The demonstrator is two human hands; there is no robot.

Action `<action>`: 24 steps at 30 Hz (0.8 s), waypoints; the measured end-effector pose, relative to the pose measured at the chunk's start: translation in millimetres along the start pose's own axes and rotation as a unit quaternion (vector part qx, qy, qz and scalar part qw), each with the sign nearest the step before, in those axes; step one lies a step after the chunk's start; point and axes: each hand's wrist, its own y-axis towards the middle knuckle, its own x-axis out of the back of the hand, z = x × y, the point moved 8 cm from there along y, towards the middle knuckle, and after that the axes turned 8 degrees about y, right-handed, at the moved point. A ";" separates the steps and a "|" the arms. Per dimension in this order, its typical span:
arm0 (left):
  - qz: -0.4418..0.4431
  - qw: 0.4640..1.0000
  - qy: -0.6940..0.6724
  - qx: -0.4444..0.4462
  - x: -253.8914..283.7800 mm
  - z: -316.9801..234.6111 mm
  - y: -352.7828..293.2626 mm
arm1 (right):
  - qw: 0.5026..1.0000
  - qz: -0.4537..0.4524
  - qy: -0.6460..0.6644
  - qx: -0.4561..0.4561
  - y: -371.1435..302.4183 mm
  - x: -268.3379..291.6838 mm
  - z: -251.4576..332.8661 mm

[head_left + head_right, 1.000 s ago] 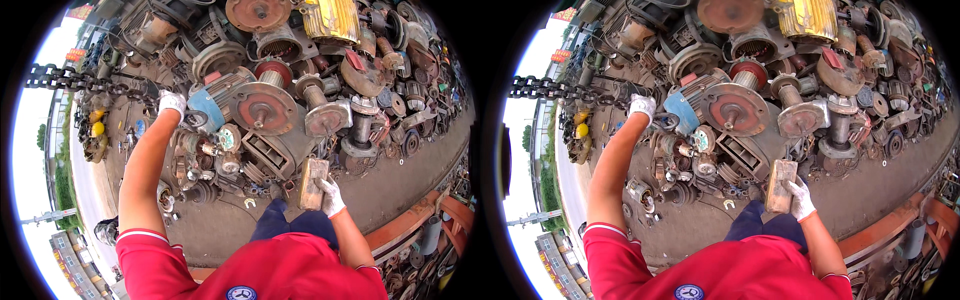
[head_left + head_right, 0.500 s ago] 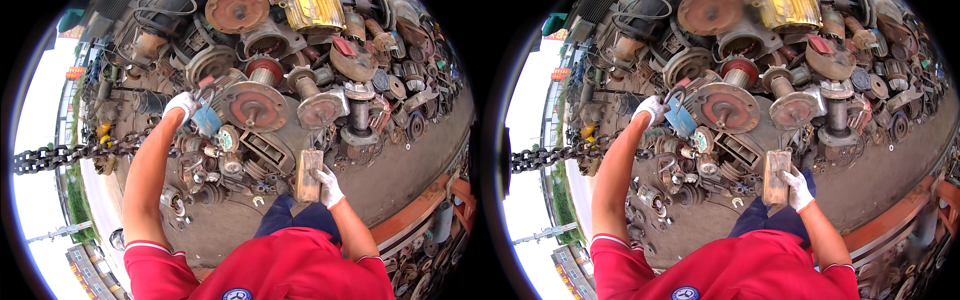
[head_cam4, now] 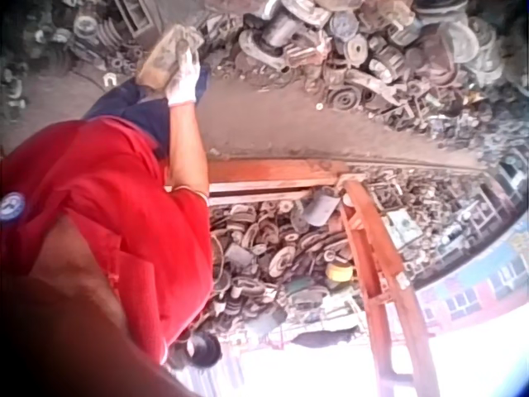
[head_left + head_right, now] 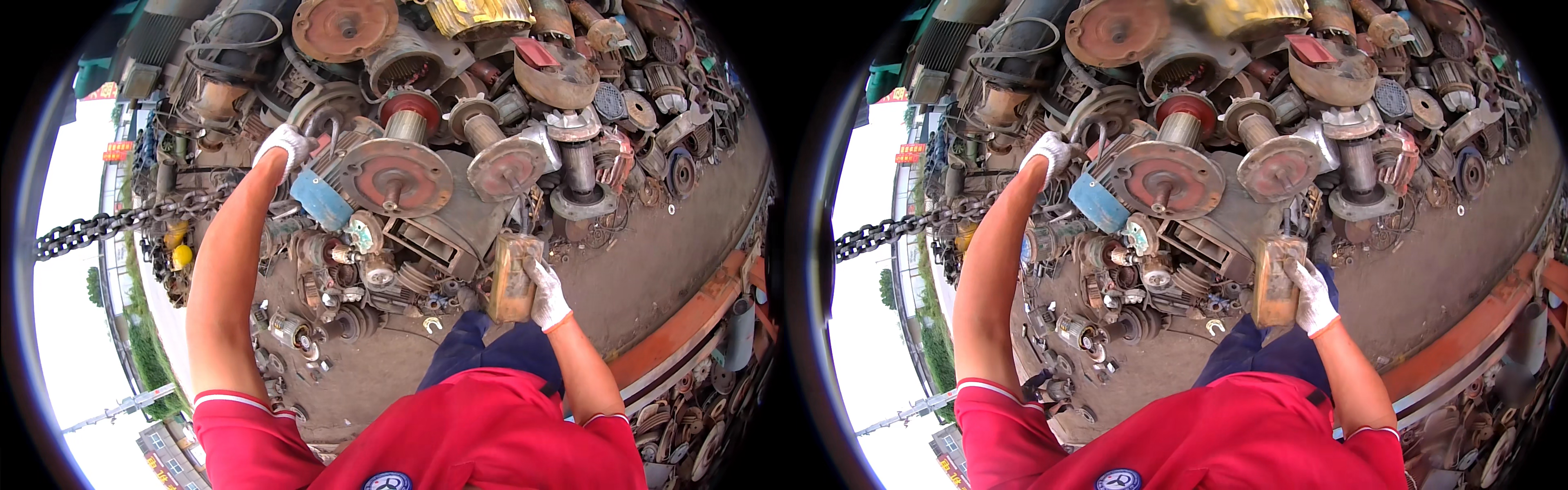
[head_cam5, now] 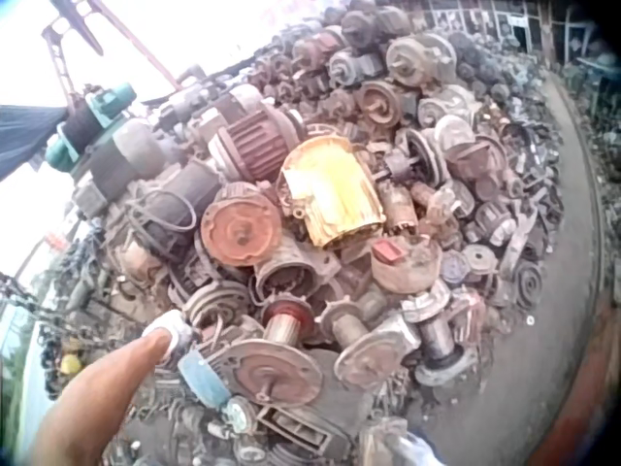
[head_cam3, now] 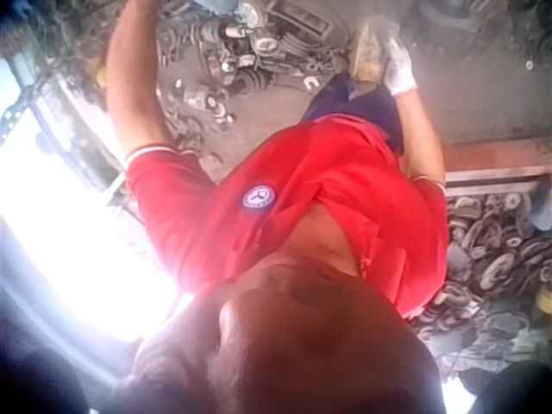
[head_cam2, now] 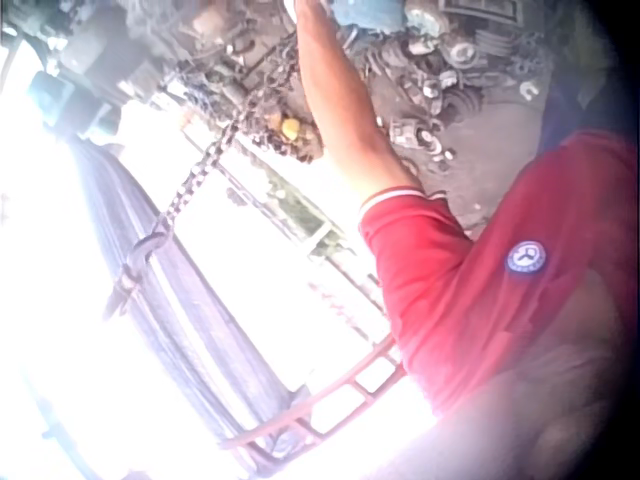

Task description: The person sorts through a large pile of metal scrap, including motors and gears, in a junkyard. They use a chain hoist to lift a large motor from the pile and move it to a separate area. Another person is seen working on the ground nearby.

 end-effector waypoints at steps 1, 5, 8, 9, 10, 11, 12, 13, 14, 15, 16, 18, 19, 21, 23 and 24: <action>-0.001 1.000 -0.014 -0.003 1.5 -5.3 1.2 | 1.000 -0.007 -0.007 -0.001 -2.2 -0.2 3.3; 0.007 0.999 -0.030 0.026 -13.1 -2.7 29.4 | 1.000 -0.018 -0.011 -0.001 1.8 7.5 3.6; 0.023 0.999 -0.009 0.033 -18.6 -28.8 40.2 | 0.999 -0.032 -0.024 0.010 2.9 19.5 6.6; 0.024 0.999 0.017 0.033 -19.5 -32.9 47.1 | 0.999 -0.032 -0.030 0.010 2.9 18.1 7.8; 0.025 0.998 0.044 0.032 -19.1 -36.1 53.9 | 0.999 -0.030 -0.024 0.004 0.9 15.3 9.8; 0.019 0.998 0.054 0.026 -19.2 -37.9 61.7 | 0.999 -0.037 -0.028 0.001 0.8 15.8 10.4; 0.014 0.998 0.064 0.018 -21.1 -43.4 68.3 | 0.998 -0.045 -0.033 0.000 0.5 16.4 12.8; 0.008 0.997 0.074 0.010 -22.6 -47.9 73.9 | 0.998 -0.054 -0.038 -0.001 0.5 16.5 15.7; 0.039 0.997 0.064 0.029 -27.4 -49.2 80.9 | 0.998 -0.049 -0.042 -0.006 -0.6 14.7 19.8; 0.043 0.996 0.076 0.025 -30.1 -56.1 86.1 | 0.998 -0.050 -0.042 -0.002 0.7 17.9 22.8; 0.047 0.995 0.089 0.021 -32.4 -63.3 91.5 | 0.998 -0.051 -0.042 0.001 1.7 22.4 25.3; 0.057 0.994 0.091 0.007 -38.7 -77.1 99.1 | 0.998 -0.054 -0.043 0.007 2.2 29.2 32.5; 0.042 0.992 0.116 -0.015 -40.6 -84.6 104.7 | 0.997 -0.056 -0.043 0.009 1.8 31.9 36.6; 0.011 0.984 0.166 -0.058 -46.3 -100.2 113.6 | 0.997 -0.063 -0.044 0.012 1.2 36.4 44.5; 0.016 0.982 0.176 -0.062 -55.3 -109.7 120.2 | 0.996 -0.073 -0.045 0.013 0.4 40.7 51.2; 0.015 0.983 0.173 -0.064 -65.0 -104.2 129.8 | 0.996 -0.072 -0.048 0.013 0.2 42.9 52.2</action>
